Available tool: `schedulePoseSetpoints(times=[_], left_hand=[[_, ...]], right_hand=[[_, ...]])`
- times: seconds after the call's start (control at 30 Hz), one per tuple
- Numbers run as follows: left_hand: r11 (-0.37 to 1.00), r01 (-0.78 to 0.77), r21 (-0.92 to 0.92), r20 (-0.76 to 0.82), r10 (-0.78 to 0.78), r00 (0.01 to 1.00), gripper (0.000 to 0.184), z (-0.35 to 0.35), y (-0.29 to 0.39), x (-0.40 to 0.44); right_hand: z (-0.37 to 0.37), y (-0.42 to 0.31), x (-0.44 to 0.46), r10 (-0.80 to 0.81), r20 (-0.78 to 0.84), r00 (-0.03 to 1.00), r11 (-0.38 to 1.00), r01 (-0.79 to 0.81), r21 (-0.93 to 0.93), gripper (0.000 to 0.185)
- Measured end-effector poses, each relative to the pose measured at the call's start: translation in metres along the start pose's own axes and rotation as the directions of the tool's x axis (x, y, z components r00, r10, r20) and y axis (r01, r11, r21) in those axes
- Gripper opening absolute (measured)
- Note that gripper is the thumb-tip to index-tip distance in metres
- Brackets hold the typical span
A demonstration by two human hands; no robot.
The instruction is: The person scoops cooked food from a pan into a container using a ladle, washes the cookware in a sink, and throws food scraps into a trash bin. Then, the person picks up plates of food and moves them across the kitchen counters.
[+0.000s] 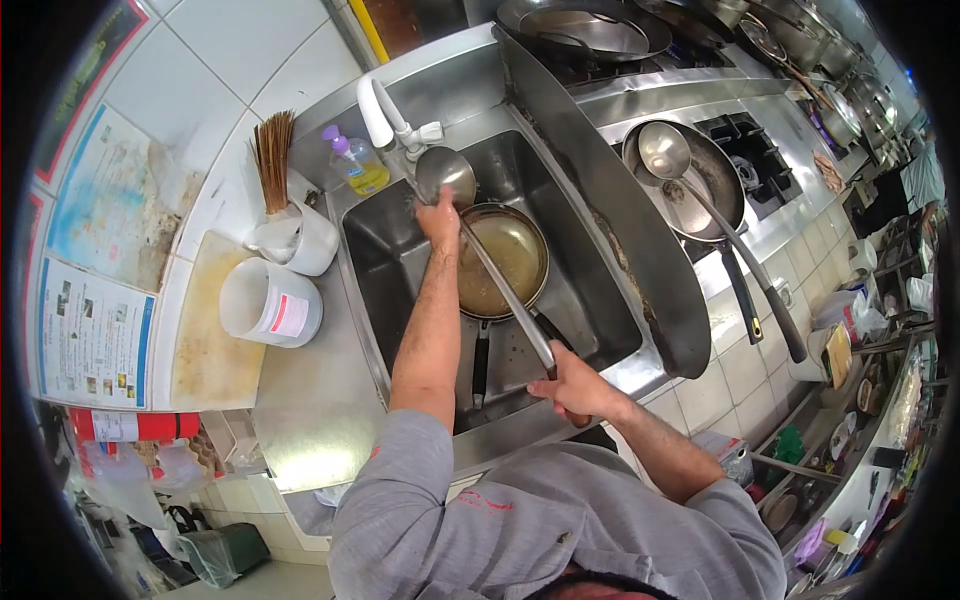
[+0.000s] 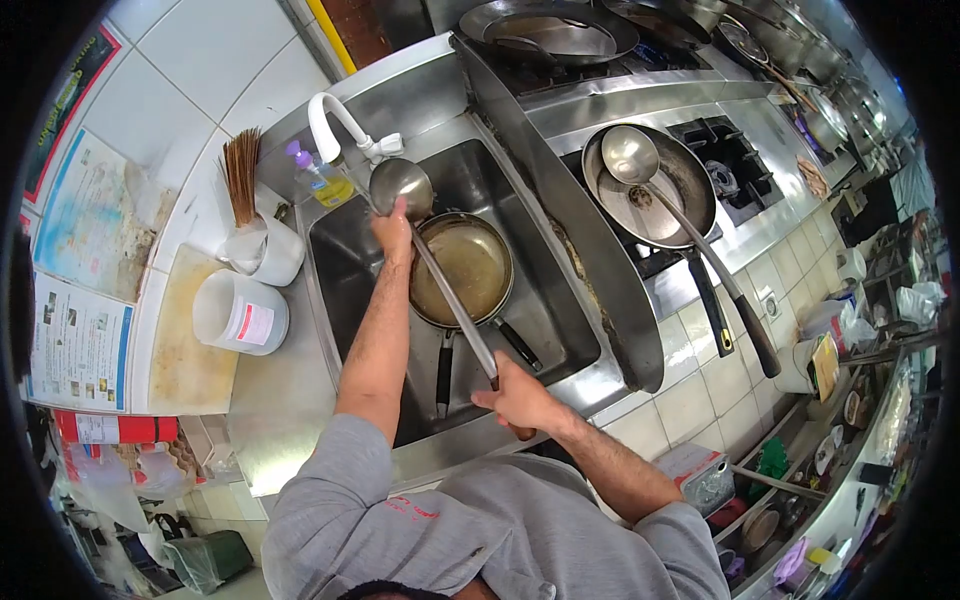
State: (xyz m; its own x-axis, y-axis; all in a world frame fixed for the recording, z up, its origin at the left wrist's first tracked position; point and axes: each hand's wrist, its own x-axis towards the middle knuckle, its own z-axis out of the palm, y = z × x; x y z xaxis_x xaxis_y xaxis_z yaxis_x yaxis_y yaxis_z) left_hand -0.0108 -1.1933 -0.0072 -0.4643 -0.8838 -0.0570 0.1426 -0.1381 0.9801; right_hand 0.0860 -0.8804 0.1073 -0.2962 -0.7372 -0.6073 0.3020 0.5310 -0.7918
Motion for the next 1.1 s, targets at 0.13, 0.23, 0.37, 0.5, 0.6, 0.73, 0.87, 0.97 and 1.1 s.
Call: schedulePoseSetpoints(times=[0.13,0.23,0.37,0.5,0.6,0.73,0.87,0.97,1.1], left_hand=[[0.999,0.017,0.040,-0.228,-0.007,0.974,0.027,-0.012,-0.039,0.032],[0.859,0.385,-0.337,-0.126,-0.446,0.886,0.015,-0.007,-0.019,0.000],[0.766,0.535,-0.355,0.118,-0.531,0.839,0.020,-0.007,-0.005,-0.025],[0.677,0.624,-0.392,0.328,-0.531,0.782,0.031,0.013,0.020,-0.085],[0.816,0.497,-0.294,0.137,-0.479,0.867,0.027,0.012,-0.013,-0.080],[0.974,0.208,0.088,-0.141,-0.194,0.971,0.031,-0.018,-0.073,-0.025],[0.141,-0.424,0.895,0.132,0.824,0.552,0.055,-0.024,0.002,-0.046],[0.037,-0.663,0.748,0.536,0.556,0.636,0.051,-0.035,0.006,-0.025],[0.234,-0.746,0.623,0.655,0.365,0.661,0.031,-0.049,-0.004,0.004]], right_hand=[[0.001,0.017,0.003,-0.189,0.108,0.976,0.841,0.104,0.531,0.046],[0.000,0.020,0.004,-0.172,0.220,0.960,0.836,0.024,0.548,0.056],[-0.002,0.027,0.012,-0.099,0.200,0.975,0.918,0.012,0.397,0.055],[-0.005,0.014,0.017,-0.130,0.099,0.987,0.939,0.091,0.331,0.054],[-0.009,0.010,0.007,-0.145,0.075,0.987,0.908,0.102,0.406,0.055],[-0.009,0.020,-0.015,-0.075,0.119,0.990,0.946,0.033,0.322,0.057],[-0.013,0.031,-0.033,-0.065,0.083,0.994,0.971,0.044,0.233,0.057],[-0.023,0.057,-0.041,-0.051,0.119,0.992,0.985,0.031,0.168,0.055],[-0.024,0.061,-0.047,-0.085,0.082,0.993,0.980,0.069,0.186,0.055]])
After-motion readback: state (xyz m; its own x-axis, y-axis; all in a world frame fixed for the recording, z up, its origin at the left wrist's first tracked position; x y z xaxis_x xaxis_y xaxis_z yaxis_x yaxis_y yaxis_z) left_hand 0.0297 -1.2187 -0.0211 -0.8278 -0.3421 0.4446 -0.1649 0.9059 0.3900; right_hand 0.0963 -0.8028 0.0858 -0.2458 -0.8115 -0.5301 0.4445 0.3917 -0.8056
